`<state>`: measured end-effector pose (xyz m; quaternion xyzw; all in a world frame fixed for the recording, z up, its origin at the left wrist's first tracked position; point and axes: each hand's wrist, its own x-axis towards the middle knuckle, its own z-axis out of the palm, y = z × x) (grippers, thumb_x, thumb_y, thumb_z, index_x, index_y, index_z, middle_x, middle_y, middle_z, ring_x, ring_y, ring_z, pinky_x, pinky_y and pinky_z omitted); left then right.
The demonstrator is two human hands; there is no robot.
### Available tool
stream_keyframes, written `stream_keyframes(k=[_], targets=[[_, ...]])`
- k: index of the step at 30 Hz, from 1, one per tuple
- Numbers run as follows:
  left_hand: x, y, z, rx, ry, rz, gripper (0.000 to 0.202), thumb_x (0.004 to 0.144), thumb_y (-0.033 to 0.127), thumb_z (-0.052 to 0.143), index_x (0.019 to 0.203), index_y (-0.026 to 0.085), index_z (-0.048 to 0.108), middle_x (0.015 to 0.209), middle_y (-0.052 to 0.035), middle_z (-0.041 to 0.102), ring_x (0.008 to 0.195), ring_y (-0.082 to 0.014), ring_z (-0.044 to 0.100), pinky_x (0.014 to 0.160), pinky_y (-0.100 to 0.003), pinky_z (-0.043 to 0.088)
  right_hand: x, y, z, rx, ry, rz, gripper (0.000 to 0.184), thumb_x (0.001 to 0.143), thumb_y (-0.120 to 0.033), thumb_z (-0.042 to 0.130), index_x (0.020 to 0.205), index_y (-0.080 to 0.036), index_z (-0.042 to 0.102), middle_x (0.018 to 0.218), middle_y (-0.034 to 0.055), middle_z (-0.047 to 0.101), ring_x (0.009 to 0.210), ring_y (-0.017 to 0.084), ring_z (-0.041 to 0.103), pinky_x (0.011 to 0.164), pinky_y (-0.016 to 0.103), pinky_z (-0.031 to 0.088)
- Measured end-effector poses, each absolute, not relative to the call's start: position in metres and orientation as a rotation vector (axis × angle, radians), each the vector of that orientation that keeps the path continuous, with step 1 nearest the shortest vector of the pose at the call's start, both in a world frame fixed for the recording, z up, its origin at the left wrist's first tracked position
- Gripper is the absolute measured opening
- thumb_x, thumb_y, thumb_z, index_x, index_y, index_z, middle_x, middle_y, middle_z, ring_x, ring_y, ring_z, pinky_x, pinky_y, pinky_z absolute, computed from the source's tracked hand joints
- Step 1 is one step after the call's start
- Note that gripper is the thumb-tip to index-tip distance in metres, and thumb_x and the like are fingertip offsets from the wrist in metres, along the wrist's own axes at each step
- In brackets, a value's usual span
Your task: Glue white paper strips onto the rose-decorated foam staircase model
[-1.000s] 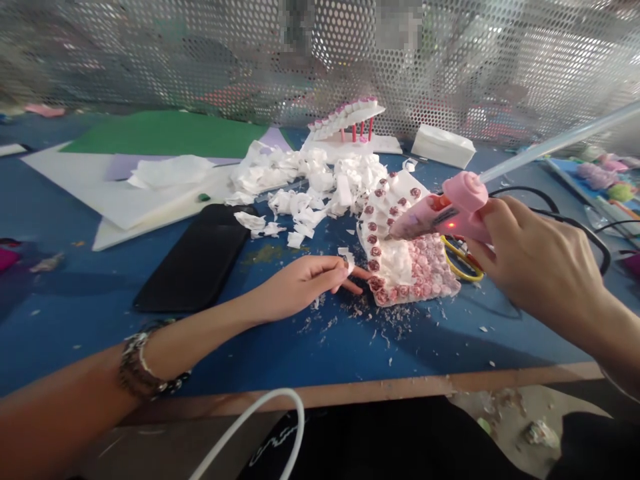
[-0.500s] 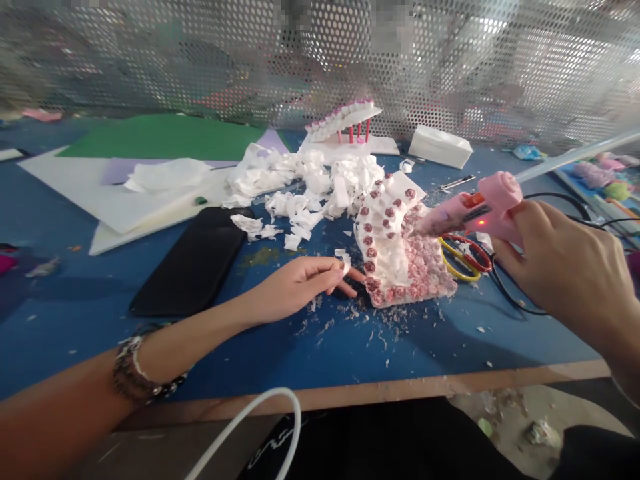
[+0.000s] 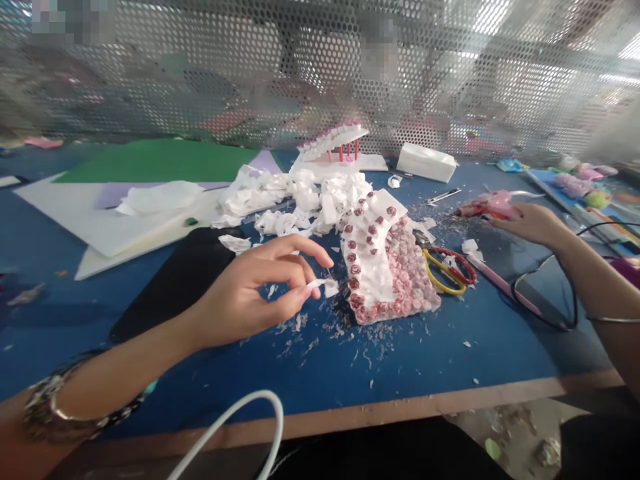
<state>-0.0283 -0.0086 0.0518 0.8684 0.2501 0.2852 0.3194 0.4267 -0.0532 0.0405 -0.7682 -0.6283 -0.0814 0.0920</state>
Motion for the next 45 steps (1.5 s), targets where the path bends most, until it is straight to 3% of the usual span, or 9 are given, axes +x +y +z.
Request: stream_keyframes(k=[9,12,16,19,23,28,33,41,45], targets=[[-0.003,-0.003,0.061,1.933,0.546,0.718,0.03,0.074,0.015,0.046,0.044,0.018,0.046,0.074,0.0016,0.063,0.065,-0.0101,0.062,0.065,-0.024,0.049,0.424,-0.047,0.034,-2.354,-1.898,-0.143,0.044,0.073,-0.062,0.045,0.069,-0.019,0.051,0.067,0.0047,0.056,0.057,0.011,0.042,0.056,0.025,0.031],[0.009,-0.004,0.064,1.888,0.495,0.736,0.029,0.075,0.016,0.046,0.046,0.017,0.046,0.073,0.0014,0.063,0.064,-0.0098,0.06,0.065,-0.024,0.049,0.399,-0.056,0.049,-2.258,-1.83,-0.279,0.042,0.076,-0.055,0.047,0.085,-0.015,0.056,0.083,0.0108,0.058,0.071,0.015,0.047,0.065,0.029,0.035],[0.025,-0.006,0.066,1.941,0.408,0.75,0.029,0.074,0.015,0.048,0.046,0.017,0.047,0.071,0.0002,0.058,0.064,-0.0087,0.054,0.062,-0.022,0.046,0.33,-0.073,0.072,-1.963,-1.961,-0.124,0.035,0.084,-0.045,0.044,0.108,-0.021,0.051,0.09,0.0028,0.06,0.076,0.009,0.054,0.071,0.022,0.042],[0.035,-0.007,0.065,2.0,0.31,0.804,0.029,0.074,0.012,0.047,0.045,0.017,0.048,0.066,-0.0001,0.054,0.061,-0.0078,0.05,0.06,-0.021,0.044,0.275,-0.08,0.08,-1.432,-2.119,0.195,0.042,0.077,-0.042,0.058,0.113,-0.021,0.051,0.097,0.0023,0.06,0.073,0.008,0.055,0.068,0.021,0.046],[0.04,-0.008,0.064,2.01,0.221,0.879,0.027,0.074,0.007,0.046,0.048,0.015,0.046,0.064,0.001,0.052,0.061,-0.006,0.049,0.059,-0.018,0.042,0.234,-0.075,0.08,-1.199,-2.224,0.421,0.028,0.08,-0.034,0.057,0.102,-0.018,0.058,0.088,0.0016,0.062,0.066,0.005,0.055,0.061,0.018,0.046],[0.039,-0.004,0.06,1.934,0.348,0.898,0.016,0.079,0.017,0.053,0.067,0.017,0.043,0.066,0.0034,0.044,0.06,-0.0055,0.044,0.056,-0.017,0.041,0.219,-0.06,0.084,-1.16,-2.095,0.575,0.01,0.08,-0.023,0.055,0.08,-0.015,0.061,0.073,-0.0014,0.062,0.061,0.004,0.053,0.057,0.016,0.045],[0.039,0.003,0.057,1.841,0.388,1.019,0.012,0.079,0.014,0.055,0.078,0.017,0.044,0.076,0.003,0.046,0.066,-0.0033,0.048,0.061,-0.012,0.045,0.211,-0.052,0.087,-1.089,-1.947,0.734,0.015,0.08,-0.023,0.055,0.09,-0.014,0.058,0.077,-0.0004,0.061,0.065,0.005,0.055,0.056,0.016,0.046],[0.036,0.011,0.056,1.87,0.546,0.899,0.03,0.078,0.024,0.06,0.105,0.018,0.05,0.091,-0.0016,0.056,0.075,-0.008,0.059,0.062,-0.015,0.05,0.212,-0.043,0.081,-1.126,-2.106,0.18,0.013,0.079,-0.018,0.056,0.089,-0.015,0.064,0.085,0.0006,0.067,0.073,0.005,0.058,0.067,0.017,0.047],[0.032,0.019,0.06,2.004,0.578,0.735,0.018,0.079,0.029,0.06,0.092,0.017,0.061,0.078,-0.0004,0.063,0.07,-0.0085,0.06,0.062,-0.016,0.049,0.217,-0.042,0.079,-1.153,-2.179,-0.035,0.011,0.081,-0.019,0.055,0.083,-0.017,0.066,0.078,-0.0005,0.067,0.066,0.005,0.058,0.061,0.017,0.045]])
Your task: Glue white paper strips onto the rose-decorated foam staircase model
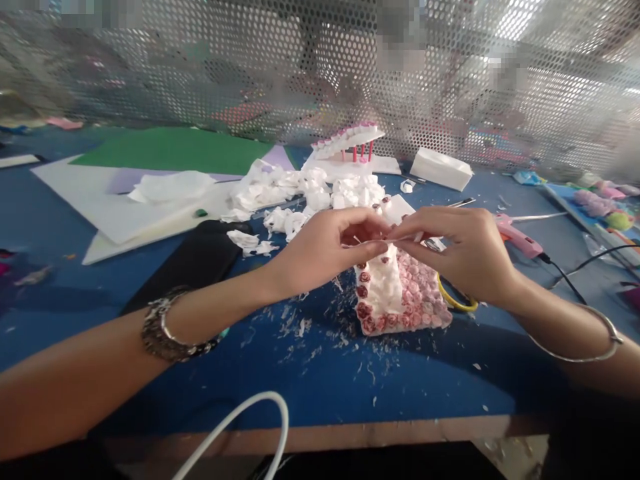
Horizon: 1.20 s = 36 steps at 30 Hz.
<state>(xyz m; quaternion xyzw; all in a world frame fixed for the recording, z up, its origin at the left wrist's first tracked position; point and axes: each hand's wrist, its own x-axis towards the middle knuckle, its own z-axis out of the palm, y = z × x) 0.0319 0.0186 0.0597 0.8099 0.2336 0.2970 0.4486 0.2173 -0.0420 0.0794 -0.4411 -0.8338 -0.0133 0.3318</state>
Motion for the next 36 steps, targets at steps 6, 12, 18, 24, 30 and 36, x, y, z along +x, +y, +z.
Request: stream_keyframes(k=[6,12,18,24,30,36], targets=[[0.03,0.019,0.066,2.198,0.581,0.707,0.022,0.081,0.031,0.056,0.068,0.014,0.061,0.063,0.0015,0.057,0.059,-0.006,0.053,0.055,-0.016,0.041,0.218,-0.04,0.078,-1.112,-2.189,0.011,0.013,0.082,-0.026,0.056,0.08,-0.018,0.066,0.076,0.0013,0.063,0.067,0.007,0.056,0.061,0.022,0.045],[0.031,0.015,0.068,2.227,0.614,0.661,0.034,0.085,0.034,0.049,0.057,0.014,0.052,0.049,0.0047,0.046,0.047,-0.0036,0.041,0.045,-0.015,0.031,0.215,-0.039,0.071,-1.074,-2.181,-0.023,0.015,0.083,-0.022,0.054,0.086,-0.018,0.068,0.074,0.0017,0.055,0.066,0.007,0.051,0.059,0.022,0.043],[0.029,0.021,0.068,2.229,0.62,0.726,0.031,0.086,0.029,0.045,0.058,0.015,0.049,0.057,0.0033,0.05,0.054,-0.0047,0.047,0.054,-0.017,0.038,0.217,-0.041,0.081,-1.132,-2.215,0.076,0.023,0.085,-0.017,0.048,0.1,-0.022,0.064,0.088,0.0031,0.058,0.079,0.009,0.055,0.07,0.024,0.047],[0.032,0.017,0.061,2.027,0.523,0.836,0.017,0.079,0.02,0.051,0.065,0.016,0.045,0.085,-0.0002,0.056,0.065,-0.0054,0.055,0.062,-0.019,0.046,0.215,-0.046,0.083,-1.205,-1.954,0.412,0.011,0.079,-0.025,0.058,0.087,-0.02,0.064,0.086,0.0016,0.064,0.079,0.01,0.06,0.072,0.025,0.053],[0.032,0.015,0.055,2.021,0.506,0.579,0.017,0.09,0.031,0.038,0.1,0.02,0.046,0.073,0.0016,0.053,0.062,-0.0076,0.051,0.056,-0.018,0.042,0.209,-0.047,0.077,-1.173,-2.006,0.323,0.008,0.078,-0.027,0.059,0.082,-0.023,0.064,0.087,0.0009,0.063,0.08,0.01,0.059,0.07,0.025,0.056],[0.028,0.017,0.069,2.345,0.508,0.6,0.025,0.089,0.029,0.041,0.074,0.016,0.057,0.062,0.0032,0.052,0.056,-0.0059,0.047,0.052,-0.017,0.035,0.213,-0.05,0.084,-1.2,-2.069,0.203,0.006,0.078,-0.021,0.058,0.081,-0.021,0.064,0.087,0.0002,0.064,0.08,0.009,0.059,0.072,0.022,0.053]])
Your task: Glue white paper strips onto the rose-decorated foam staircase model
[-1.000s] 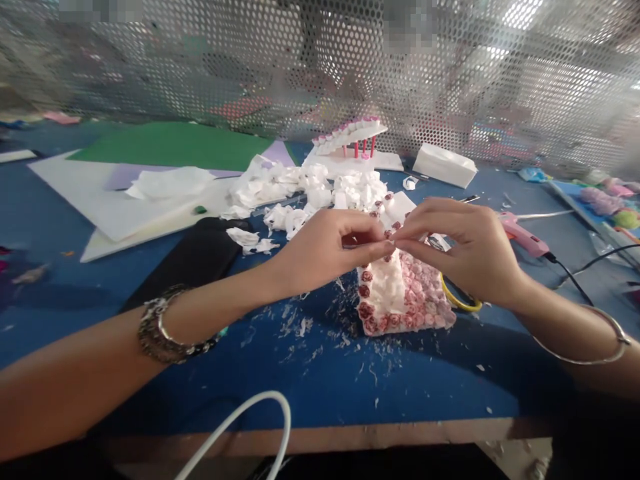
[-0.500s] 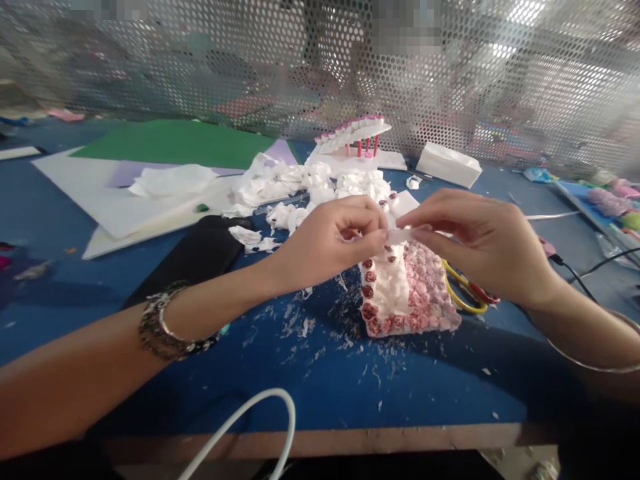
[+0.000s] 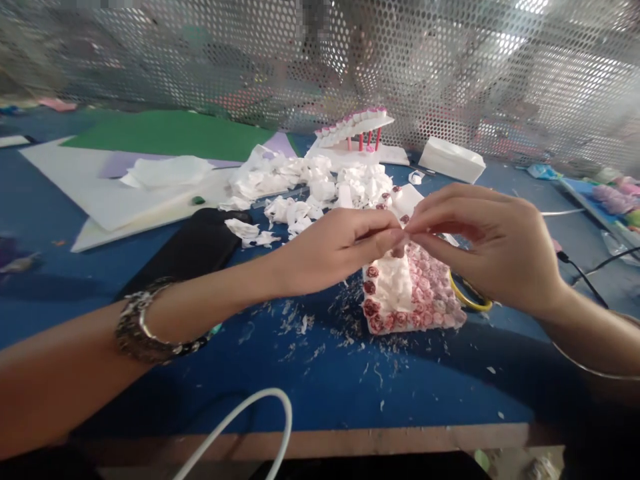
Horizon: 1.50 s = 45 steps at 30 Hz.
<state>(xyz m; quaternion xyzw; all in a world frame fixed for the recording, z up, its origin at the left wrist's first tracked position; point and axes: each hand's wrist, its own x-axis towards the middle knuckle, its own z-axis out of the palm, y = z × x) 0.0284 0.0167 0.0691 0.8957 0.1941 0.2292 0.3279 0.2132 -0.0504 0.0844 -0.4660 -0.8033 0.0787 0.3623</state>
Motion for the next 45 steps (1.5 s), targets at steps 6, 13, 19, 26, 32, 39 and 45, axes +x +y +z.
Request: stream_keyframes(k=[6,13,19,26,32,39,45], targets=[[0.025,0.023,0.074,2.481,0.604,0.542,0.024,0.081,0.033,0.052,0.069,0.017,0.064,0.055,0.004,0.057,0.049,-0.0056,0.046,0.048,-0.017,0.032,0.226,-0.049,0.086,-1.318,-2.199,0.442,0.007,0.075,-0.022,0.059,0.078,-0.022,0.065,0.08,-0.0007,0.066,0.072,0.01,0.061,0.068,0.022,0.052],[0.023,0.03,0.069,2.561,0.605,0.331,0.017,0.075,0.032,0.059,0.069,0.019,0.068,0.058,0.0018,0.062,0.05,-0.0082,0.054,0.047,-0.018,0.035,0.233,-0.038,0.079,-1.418,-2.418,0.455,0.009,0.075,-0.026,0.058,0.076,-0.024,0.067,0.072,-0.0022,0.067,0.063,0.009,0.059,0.056,0.022,0.046],[0.025,0.027,0.059,2.667,0.597,0.293,0.016,0.078,0.027,0.055,0.087,0.021,0.066,0.065,0.0012,0.063,0.052,-0.0096,0.056,0.048,-0.02,0.035,0.232,-0.038,0.074,-1.423,-2.512,0.259,0.011,0.075,-0.026,0.057,0.073,-0.023,0.067,0.068,-0.0019,0.065,0.058,0.01,0.056,0.054,0.024,0.041],[0.028,0.024,0.062,2.669,0.654,0.428,0.01,0.075,0.022,0.057,0.075,0.018,0.066,0.067,0.0006,0.064,0.056,-0.0106,0.057,0.052,-0.02,0.037,0.227,-0.045,0.078,-1.349,-2.37,0.221,0.009,0.077,-0.026,0.058,0.079,-0.023,0.066,0.073,-0.0036,0.066,0.063,0.007,0.057,0.059,0.022,0.046],[0.033,0.02,0.062,2.288,0.653,0.61,0.013,0.074,0.025,0.06,0.082,0.018,0.068,0.068,0.002,0.067,0.062,-0.0118,0.063,0.058,-0.021,0.048,0.216,-0.05,0.073,-1.238,-2.141,0.284,0.01,0.078,-0.024,0.057,0.083,-0.02,0.064,0.081,-0.0007,0.067,0.072,0.009,0.061,0.068,0.021,0.053],[0.033,0.019,0.06,2.048,0.583,0.521,0.027,0.074,0.029,0.061,0.099,0.019,0.062,0.073,0.0017,0.067,0.068,-0.0127,0.065,0.058,-0.02,0.051,0.212,-0.054,0.071,-1.208,-1.954,0.321,0.006,0.076,-0.023,0.06,0.078,-0.019,0.064,0.079,0.0006,0.066,0.075,0.011,0.063,0.072,0.025,0.056],[0.03,0.011,0.067,2.19,0.578,0.673,0.018,0.08,0.031,0.057,0.068,0.016,0.059,0.057,0.004,0.059,0.052,-0.0059,0.057,0.05,-0.014,0.045,0.21,-0.06,0.079,-1.203,-2.095,0.066,0.007,0.078,-0.025,0.059,0.081,-0.023,0.065,0.086,-0.0002,0.066,0.077,0.009,0.061,0.07,0.022,0.055]])
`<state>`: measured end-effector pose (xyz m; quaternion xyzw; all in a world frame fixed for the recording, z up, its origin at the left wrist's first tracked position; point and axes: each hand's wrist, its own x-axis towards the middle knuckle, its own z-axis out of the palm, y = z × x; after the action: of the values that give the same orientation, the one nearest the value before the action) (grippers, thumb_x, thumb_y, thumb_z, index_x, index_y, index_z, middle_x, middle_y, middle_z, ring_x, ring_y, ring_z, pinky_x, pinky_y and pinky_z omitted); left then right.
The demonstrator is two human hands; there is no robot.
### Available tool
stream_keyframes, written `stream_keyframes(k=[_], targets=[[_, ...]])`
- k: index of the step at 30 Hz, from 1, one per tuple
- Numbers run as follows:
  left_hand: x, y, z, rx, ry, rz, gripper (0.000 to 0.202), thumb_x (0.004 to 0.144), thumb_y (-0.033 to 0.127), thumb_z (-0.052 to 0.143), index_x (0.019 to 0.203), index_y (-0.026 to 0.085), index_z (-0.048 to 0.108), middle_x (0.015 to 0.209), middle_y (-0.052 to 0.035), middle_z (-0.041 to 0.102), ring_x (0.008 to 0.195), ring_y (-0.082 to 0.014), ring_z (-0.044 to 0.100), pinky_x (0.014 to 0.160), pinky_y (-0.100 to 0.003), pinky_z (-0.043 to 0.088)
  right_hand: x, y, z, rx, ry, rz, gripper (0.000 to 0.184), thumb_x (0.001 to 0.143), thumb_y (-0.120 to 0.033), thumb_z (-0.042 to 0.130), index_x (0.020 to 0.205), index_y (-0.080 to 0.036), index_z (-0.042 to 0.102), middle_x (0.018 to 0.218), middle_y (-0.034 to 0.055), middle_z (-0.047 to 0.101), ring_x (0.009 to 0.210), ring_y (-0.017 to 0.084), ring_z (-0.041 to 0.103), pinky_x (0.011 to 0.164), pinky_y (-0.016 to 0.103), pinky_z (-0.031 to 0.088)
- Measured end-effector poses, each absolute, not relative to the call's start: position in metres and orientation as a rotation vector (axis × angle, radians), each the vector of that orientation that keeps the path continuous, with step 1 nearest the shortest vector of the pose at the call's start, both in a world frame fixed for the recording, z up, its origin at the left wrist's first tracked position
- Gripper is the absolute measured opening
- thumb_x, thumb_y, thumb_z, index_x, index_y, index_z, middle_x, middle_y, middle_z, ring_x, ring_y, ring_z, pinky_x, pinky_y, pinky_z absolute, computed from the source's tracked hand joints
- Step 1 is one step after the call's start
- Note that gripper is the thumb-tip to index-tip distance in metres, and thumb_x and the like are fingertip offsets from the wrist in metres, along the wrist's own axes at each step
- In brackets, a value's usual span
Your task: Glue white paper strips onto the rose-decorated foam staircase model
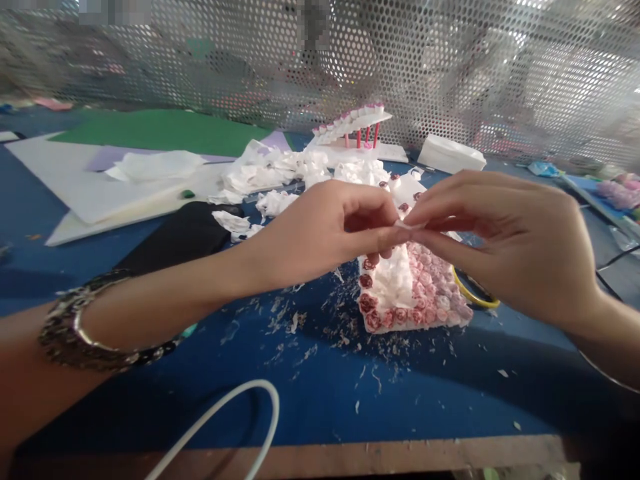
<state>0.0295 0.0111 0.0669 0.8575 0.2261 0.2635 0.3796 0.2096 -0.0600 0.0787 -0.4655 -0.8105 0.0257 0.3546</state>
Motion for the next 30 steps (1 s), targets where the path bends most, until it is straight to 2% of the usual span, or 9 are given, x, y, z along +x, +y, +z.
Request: stream_keyframes(k=[5,10,14,18,23,26,30], targets=[[0.03,0.009,0.067,2.243,0.551,0.703,0.014,0.082,0.026,0.054,0.071,0.017,0.058,0.06,0.0041,0.06,0.053,-0.0057,0.057,0.05,-0.014,0.044,0.211,-0.059,0.081,-1.178,-2.2,-0.192,0.007,0.081,-0.024,0.056,0.082,-0.024,0.063,0.084,-0.0017,0.066,0.076,0.009,0.061,0.067,0.022,0.052],[0.032,0.008,0.066,2.18,0.553,0.675,0.016,0.085,0.024,0.047,0.078,0.016,0.059,0.065,0.0026,0.062,0.06,-0.0062,0.059,0.054,-0.012,0.045,0.213,-0.059,0.079,-1.152,-2.27,-0.44,0.014,0.086,-0.022,0.048,0.085,-0.024,0.061,0.086,0.0024,0.066,0.08,0.012,0.06,0.068,0.025,0.048],[0.033,0.009,0.067,2.313,0.546,0.692,0.021,0.082,0.023,0.049,0.064,0.014,0.055,0.055,0.0044,0.052,0.05,-0.0039,0.05,0.048,-0.013,0.04,0.208,-0.061,0.075,-1.111,-2.277,-0.569,0.013,0.086,-0.018,0.046,0.083,-0.022,0.058,0.084,0.0028,0.063,0.076,0.011,0.058,0.068,0.024,0.047],[0.032,0.009,0.068,2.417,0.443,0.834,0.021,0.077,0.011,0.049,0.056,0.013,0.046,0.052,0.007,0.039,0.047,-0.0015,0.035,0.046,-0.012,0.032,0.201,-0.063,0.077,-1.123,-2.258,-0.591,0.011,0.085,-0.015,0.047,0.079,-0.021,0.055,0.081,0.002,0.06,0.069,0.009,0.055,0.064,0.023,0.046],[0.03,0.002,0.066,2.572,0.117,0.87,0.021,0.077,0.008,0.05,0.057,0.015,0.049,0.052,0.0066,0.046,0.049,-0.0029,0.041,0.048,-0.014,0.034,0.215,-0.052,0.083,-1.159,-2.149,-0.657,0.012,0.083,-0.014,0.047,0.078,-0.022,0.055,0.079,0.0028,0.06,0.072,0.011,0.055,0.063,0.025,0.045],[0.03,0.001,0.067,2.644,-0.035,0.78,0.019,0.08,0.011,0.049,0.063,0.016,0.056,0.059,0.0038,0.055,0.054,-0.0042,0.048,0.052,-0.014,0.039,0.226,-0.044,0.086,-1.208,-1.957,-0.496,0.006,0.079,-0.015,0.054,0.078,-0.019,0.059,0.079,0.0019,0.061,0.075,0.01,0.055,0.06,0.022,0.048],[0.033,0.014,0.065,2.275,0.362,1.026,0.013,0.08,0.016,0.056,0.068,0.015,0.061,0.062,0.0017,0.058,0.057,-0.0051,0.053,0.054,-0.015,0.042,0.222,-0.047,0.086,-1.089,-2.03,-0.064,0.006,0.075,-0.014,0.06,0.077,-0.019,0.062,0.084,0.0007,0.062,0.078,0.009,0.058,0.061,0.022,0.051]])
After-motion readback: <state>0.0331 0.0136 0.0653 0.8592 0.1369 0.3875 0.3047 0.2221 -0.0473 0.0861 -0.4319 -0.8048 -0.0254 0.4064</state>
